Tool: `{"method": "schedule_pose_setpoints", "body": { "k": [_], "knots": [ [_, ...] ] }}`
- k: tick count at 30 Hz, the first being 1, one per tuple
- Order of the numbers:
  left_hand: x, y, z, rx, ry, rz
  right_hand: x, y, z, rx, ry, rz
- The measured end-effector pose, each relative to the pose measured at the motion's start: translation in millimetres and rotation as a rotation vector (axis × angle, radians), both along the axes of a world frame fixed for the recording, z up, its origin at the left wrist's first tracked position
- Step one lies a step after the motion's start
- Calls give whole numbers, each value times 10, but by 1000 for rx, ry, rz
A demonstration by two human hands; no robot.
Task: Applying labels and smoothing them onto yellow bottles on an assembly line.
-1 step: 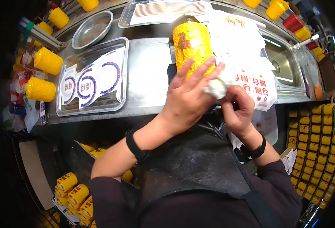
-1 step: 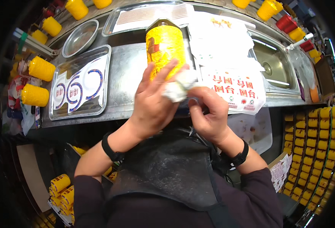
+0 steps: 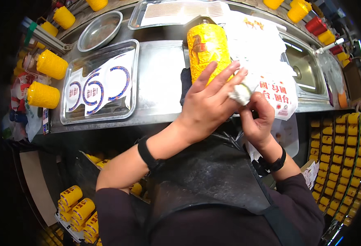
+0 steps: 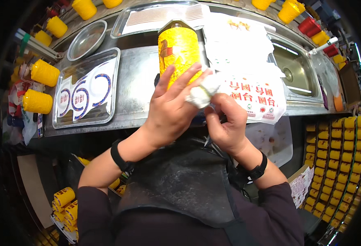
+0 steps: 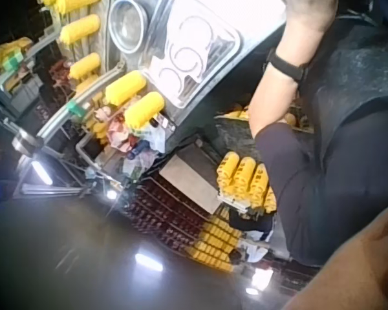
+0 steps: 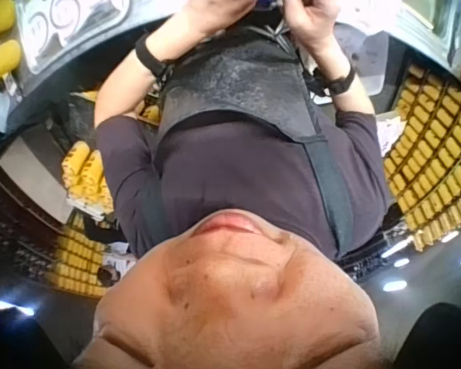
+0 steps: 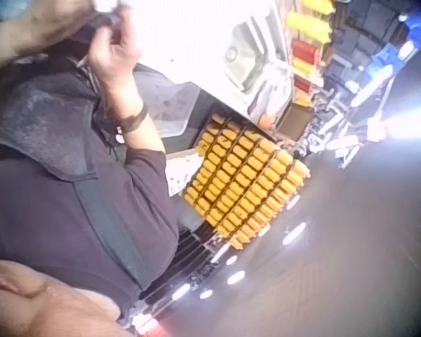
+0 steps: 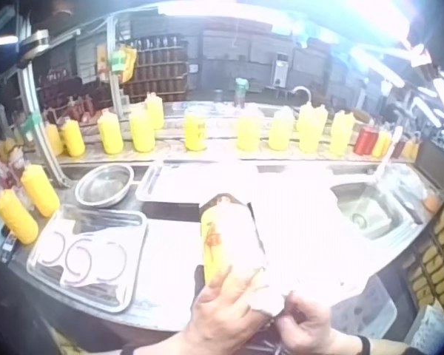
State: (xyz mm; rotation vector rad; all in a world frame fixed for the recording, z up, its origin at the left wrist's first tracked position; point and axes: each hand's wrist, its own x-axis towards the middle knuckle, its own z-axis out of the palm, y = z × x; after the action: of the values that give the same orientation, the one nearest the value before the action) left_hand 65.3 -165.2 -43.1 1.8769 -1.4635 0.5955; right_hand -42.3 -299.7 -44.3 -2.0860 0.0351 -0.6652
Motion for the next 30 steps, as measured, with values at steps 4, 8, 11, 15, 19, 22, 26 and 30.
{"method": "schedule_pose_setpoints", "body": {
  "k": [4, 8, 11, 15, 19, 22, 26, 30],
  "knots": [
    [57, -57, 23, 133, -100, 117, 2, -1, -74, 153, -7, -107],
    [52, 37, -56, -90, 35, 130, 34, -6, -108, 251, 8, -129],
    [53, 150, -140, -156, 91, 184, 49, -15, -144, 282, -2, -117],
    [26, 263, -298, -203, 235, 270, 71, -19, -239, 283, 74, -80],
    [-4, 359, -417, -220, 426, 284, 102, 22, -312, 350, 97, -42],
    [12, 383, -406, -177, 454, 303, 100, 23, -243, 329, 104, -63],
    [22, 389, -278, -131, 346, 279, 37, 7, -31, 164, 64, -87],
    [24, 269, -285, -190, 276, 204, -26, -21, 28, -41, -50, -28]
  ]
}}
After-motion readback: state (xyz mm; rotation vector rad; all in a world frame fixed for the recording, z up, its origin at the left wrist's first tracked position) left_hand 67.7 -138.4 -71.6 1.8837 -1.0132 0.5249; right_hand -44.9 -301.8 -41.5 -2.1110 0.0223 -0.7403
